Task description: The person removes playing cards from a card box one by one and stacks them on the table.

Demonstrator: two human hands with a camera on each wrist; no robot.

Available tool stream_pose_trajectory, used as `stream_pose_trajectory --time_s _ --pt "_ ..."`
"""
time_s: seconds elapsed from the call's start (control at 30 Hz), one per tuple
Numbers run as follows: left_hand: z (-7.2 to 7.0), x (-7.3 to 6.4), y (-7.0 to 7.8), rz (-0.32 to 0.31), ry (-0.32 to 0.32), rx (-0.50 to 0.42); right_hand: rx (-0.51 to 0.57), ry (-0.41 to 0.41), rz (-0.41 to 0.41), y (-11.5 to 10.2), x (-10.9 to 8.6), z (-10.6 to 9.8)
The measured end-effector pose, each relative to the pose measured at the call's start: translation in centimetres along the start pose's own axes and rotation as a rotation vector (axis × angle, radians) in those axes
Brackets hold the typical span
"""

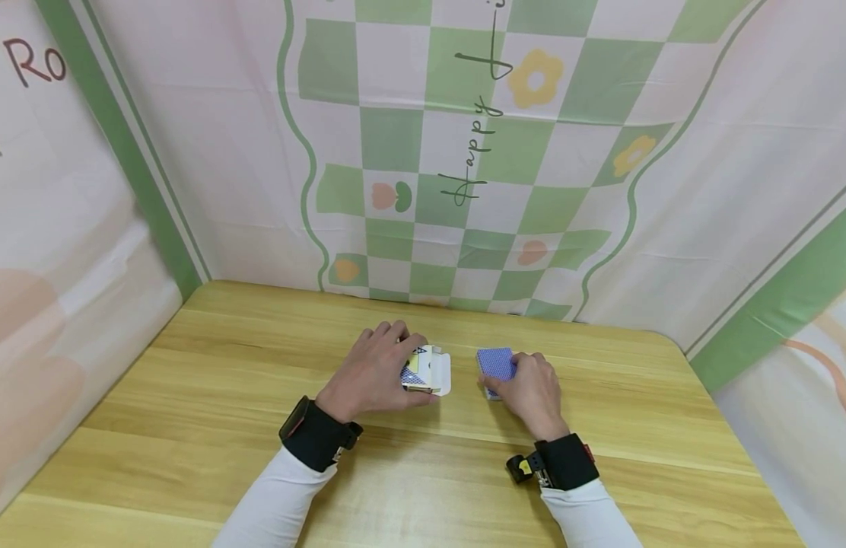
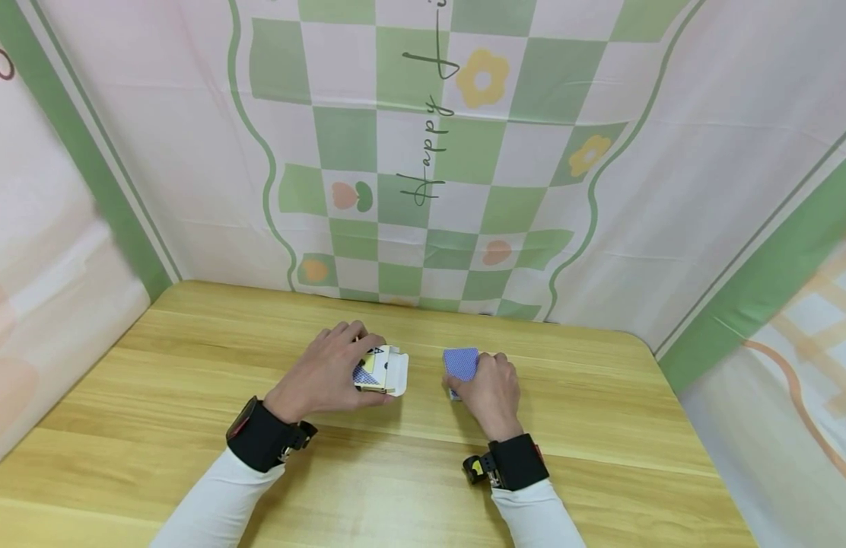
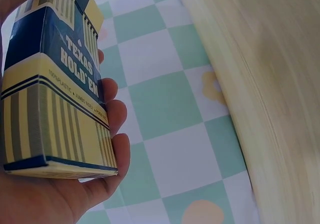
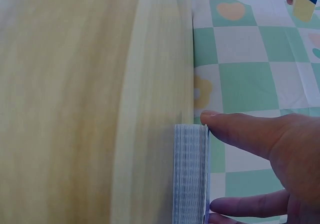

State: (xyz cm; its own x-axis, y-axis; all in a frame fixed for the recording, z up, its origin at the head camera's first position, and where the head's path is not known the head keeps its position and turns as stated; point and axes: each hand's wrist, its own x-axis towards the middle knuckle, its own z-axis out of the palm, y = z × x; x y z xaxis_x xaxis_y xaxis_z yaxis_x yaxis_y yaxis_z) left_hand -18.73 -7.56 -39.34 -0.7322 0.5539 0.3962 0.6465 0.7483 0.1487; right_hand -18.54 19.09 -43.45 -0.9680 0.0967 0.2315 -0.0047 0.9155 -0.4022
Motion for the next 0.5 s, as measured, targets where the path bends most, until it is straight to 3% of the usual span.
stream_pose_trajectory --time_s 0.5 --pt "-0.08 0.02 0.09 -0.015 -0.019 -0.017 -0.004 -0.009 0.009 -0.03 0.07 0.02"
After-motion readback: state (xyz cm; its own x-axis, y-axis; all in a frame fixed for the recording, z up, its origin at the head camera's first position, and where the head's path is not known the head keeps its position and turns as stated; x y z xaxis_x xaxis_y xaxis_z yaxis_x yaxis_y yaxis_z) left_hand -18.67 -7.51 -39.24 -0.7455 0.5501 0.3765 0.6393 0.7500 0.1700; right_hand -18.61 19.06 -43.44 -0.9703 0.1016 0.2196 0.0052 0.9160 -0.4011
